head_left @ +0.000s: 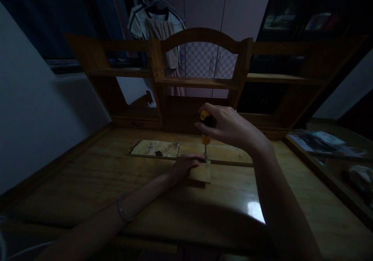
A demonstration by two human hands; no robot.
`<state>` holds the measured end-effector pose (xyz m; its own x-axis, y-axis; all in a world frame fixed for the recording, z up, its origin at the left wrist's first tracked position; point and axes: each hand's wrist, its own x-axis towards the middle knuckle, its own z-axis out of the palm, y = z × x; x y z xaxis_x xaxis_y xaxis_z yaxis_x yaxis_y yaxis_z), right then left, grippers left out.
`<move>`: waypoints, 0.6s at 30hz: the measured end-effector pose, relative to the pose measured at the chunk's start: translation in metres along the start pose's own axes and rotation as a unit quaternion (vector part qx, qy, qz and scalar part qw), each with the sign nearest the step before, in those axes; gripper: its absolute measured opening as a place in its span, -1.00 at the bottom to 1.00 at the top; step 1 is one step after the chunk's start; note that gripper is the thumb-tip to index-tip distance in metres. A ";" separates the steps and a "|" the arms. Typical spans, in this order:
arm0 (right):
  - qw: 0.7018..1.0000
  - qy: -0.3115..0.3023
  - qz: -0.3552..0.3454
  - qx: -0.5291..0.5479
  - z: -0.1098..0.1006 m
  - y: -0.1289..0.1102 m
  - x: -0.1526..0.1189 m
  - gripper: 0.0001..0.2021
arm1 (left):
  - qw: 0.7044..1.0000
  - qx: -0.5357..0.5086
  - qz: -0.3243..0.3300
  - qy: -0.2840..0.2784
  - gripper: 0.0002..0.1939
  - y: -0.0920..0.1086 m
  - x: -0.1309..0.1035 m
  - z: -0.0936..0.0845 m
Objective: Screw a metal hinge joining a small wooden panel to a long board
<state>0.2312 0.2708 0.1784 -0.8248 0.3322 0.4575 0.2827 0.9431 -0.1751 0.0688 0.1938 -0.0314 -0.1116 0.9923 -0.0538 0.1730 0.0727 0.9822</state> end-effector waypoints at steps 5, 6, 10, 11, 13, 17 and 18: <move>0.998 -0.043 -0.010 0.054 -0.006 -0.001 -0.004 -0.63 | 1.000 -0.009 -0.007 0.004 -0.65 0.009 -0.002 0.000; 0.997 -0.047 -0.014 0.058 -0.006 -0.001 -0.004 -0.64 | 1.000 -0.011 -0.008 0.007 -0.66 0.010 -0.003 0.000; 0.998 -0.035 -0.012 0.048 -0.008 0.000 -0.002 -0.66 | 1.000 -0.015 -0.017 0.009 -0.65 0.011 -0.003 0.001; 0.999 -0.029 -0.009 0.045 -0.008 0.001 -0.002 -0.66 | 1.000 -0.015 -0.017 0.009 -0.65 0.012 -0.003 0.001; 0.999 -0.013 -0.007 0.043 -0.011 0.002 -0.002 -0.65 | 1.000 -0.014 -0.020 0.010 -0.65 0.013 -0.004 0.001; 0.998 0.033 -0.014 0.042 -0.021 0.002 -0.006 -0.68 | 1.000 -0.010 -0.010 0.003 -0.68 0.022 -0.008 0.001; 0.998 0.046 -0.013 0.040 -0.024 0.002 -0.007 -0.69 | 1.000 -0.010 -0.006 0.001 -0.68 0.024 -0.009 0.002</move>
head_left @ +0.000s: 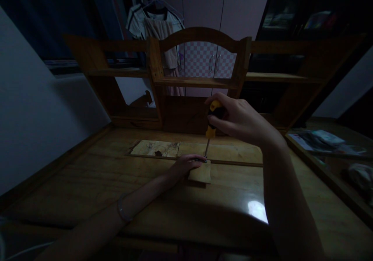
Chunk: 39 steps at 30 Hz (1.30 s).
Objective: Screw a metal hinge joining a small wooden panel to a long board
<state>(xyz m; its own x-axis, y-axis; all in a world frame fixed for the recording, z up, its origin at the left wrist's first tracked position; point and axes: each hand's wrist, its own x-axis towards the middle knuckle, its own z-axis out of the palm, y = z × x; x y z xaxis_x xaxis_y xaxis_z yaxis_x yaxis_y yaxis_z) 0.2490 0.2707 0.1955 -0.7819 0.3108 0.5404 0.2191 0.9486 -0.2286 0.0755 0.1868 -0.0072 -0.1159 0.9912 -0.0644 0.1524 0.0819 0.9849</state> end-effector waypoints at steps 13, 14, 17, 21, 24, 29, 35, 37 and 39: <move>0.996 0.075 0.014 -0.046 -0.015 0.009 -0.005 -0.69 | 0.999 -0.028 0.019 0.021 -0.59 -0.008 0.002 0.002; 0.996 0.076 0.014 -0.048 -0.015 0.010 -0.005 -0.69 | 0.999 -0.031 0.023 0.020 -0.56 -0.010 0.002 0.001; 0.996 0.073 0.011 -0.054 -0.014 0.012 -0.005 -0.71 | 0.999 -0.040 0.028 0.018 -0.51 -0.014 0.003 0.000; 0.997 0.049 0.014 -0.054 -0.010 0.014 -0.003 -0.75 | 0.998 -0.055 0.040 0.018 -0.51 -0.017 0.005 0.000; 0.997 0.039 0.017 -0.058 -0.009 0.014 -0.002 -0.74 | 0.997 -0.063 0.036 0.016 -0.51 -0.018 0.006 0.000; 0.998 0.021 0.025 -0.054 -0.010 0.012 -0.002 -0.72 | 0.998 -0.051 0.016 0.029 -0.53 -0.016 0.005 0.001; 0.998 0.005 0.033 -0.053 -0.007 0.011 -0.002 -0.73 | 0.998 -0.064 0.007 0.027 -0.52 -0.014 0.004 0.002; 0.999 -0.006 0.026 -0.042 -0.004 0.010 -0.001 -0.74 | 0.998 -0.066 0.002 0.022 -0.53 -0.015 0.004 0.002; 0.999 -0.021 0.018 -0.027 -0.001 0.009 0.000 -0.75 | 0.998 -0.068 0.001 0.019 -0.54 -0.016 0.005 0.001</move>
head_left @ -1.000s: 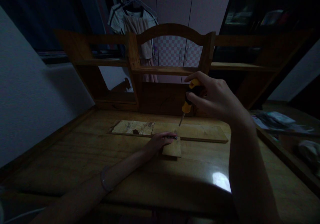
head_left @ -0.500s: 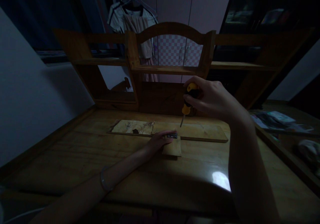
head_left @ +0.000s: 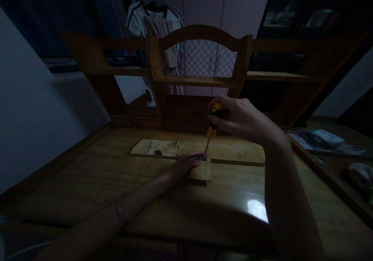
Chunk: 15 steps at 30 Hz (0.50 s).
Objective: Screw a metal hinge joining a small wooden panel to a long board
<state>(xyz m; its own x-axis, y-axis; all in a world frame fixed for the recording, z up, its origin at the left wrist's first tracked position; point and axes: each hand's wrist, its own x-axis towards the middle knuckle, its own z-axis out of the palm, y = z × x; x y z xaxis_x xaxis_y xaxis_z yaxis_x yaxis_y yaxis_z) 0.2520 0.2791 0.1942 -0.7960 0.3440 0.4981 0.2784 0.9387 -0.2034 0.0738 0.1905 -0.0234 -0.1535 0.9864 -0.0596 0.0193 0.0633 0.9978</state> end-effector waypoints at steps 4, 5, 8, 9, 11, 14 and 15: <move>1.000 -0.025 0.006 0.011 0.004 -0.001 0.001 -0.75 | 1.000 -0.005 0.000 -0.007 -0.54 -0.002 0.002 -0.001; 1.000 -0.027 0.009 0.007 0.005 -0.001 0.002 -0.75 | 1.000 -0.004 0.002 -0.008 -0.55 -0.002 0.002 -0.001; 1.000 -0.025 0.012 -0.006 0.007 0.000 0.002 -0.76 | 1.000 -0.004 0.007 -0.005 -0.55 -0.002 0.001 -0.001; 1.000 -0.025 0.014 -0.008 0.007 0.000 0.002 -0.76 | 1.000 -0.004 0.006 -0.003 -0.55 -0.002 0.001 -0.001; 0.999 -0.028 0.018 -0.010 0.008 0.001 0.002 -0.77 | 1.000 -0.007 0.004 -0.003 -0.56 -0.003 0.002 0.000; 0.999 -0.031 0.021 -0.009 0.009 0.001 0.002 -0.76 | 1.000 -0.016 0.014 -0.002 -0.56 -0.006 0.003 -0.001; 0.999 -0.031 0.021 -0.009 0.009 0.001 0.002 -0.76 | 1.000 -0.019 0.016 -0.003 -0.55 -0.007 0.003 -0.001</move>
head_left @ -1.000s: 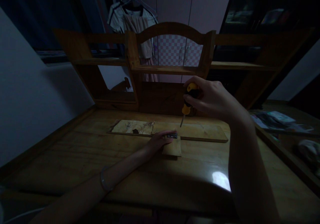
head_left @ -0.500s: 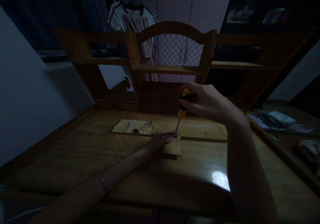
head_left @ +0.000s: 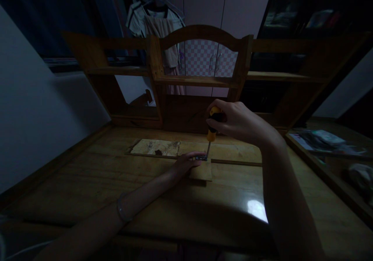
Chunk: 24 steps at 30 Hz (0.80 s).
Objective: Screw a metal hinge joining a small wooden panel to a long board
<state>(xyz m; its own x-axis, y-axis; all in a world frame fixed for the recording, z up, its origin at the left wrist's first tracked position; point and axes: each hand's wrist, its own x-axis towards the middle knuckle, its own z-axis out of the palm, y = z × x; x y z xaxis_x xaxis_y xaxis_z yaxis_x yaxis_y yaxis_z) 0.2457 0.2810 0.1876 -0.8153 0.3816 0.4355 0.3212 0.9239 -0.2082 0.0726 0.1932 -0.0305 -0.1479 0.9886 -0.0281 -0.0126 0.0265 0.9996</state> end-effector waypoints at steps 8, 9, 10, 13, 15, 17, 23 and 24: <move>1.000 0.000 -0.012 0.011 0.002 0.000 0.001 -0.75 | 1.000 0.010 -0.015 0.013 -0.56 0.006 -0.005 0.001; 1.000 -0.003 -0.014 0.016 0.002 0.000 0.001 -0.75 | 1.000 0.001 -0.020 0.009 -0.56 0.006 -0.005 0.001; 1.000 -0.006 -0.016 0.021 0.003 0.000 0.001 -0.75 | 1.000 -0.010 -0.024 0.003 -0.56 0.006 -0.005 0.001; 0.999 -0.017 -0.017 0.034 0.002 -0.002 0.001 -0.76 | 0.998 -0.041 -0.033 -0.016 -0.58 0.005 -0.003 0.002; 0.999 -0.016 -0.016 0.040 0.002 -0.003 0.001 -0.77 | 0.998 -0.044 -0.038 -0.017 -0.59 0.005 -0.003 0.003; 0.999 -0.012 -0.017 0.045 0.001 -0.004 0.001 -0.78 | 0.998 -0.034 -0.041 -0.013 -0.60 0.007 -0.004 0.003; 0.999 0.003 -0.023 0.047 -0.002 -0.006 0.000 -0.78 | 0.997 -0.041 -0.063 -0.028 -0.59 0.018 -0.011 0.006; 0.999 0.007 -0.024 0.046 -0.003 -0.006 0.000 -0.78 | 0.997 -0.036 -0.062 -0.025 -0.60 0.018 -0.011 0.006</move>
<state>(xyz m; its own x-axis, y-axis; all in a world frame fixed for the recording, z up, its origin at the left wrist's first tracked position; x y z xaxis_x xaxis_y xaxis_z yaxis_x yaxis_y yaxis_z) 0.2450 0.2754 0.1914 -0.8220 0.3379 0.4584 0.2360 0.9347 -0.2658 0.0800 0.1834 -0.0119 -0.0915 0.9844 -0.1501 -0.0989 0.1410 0.9850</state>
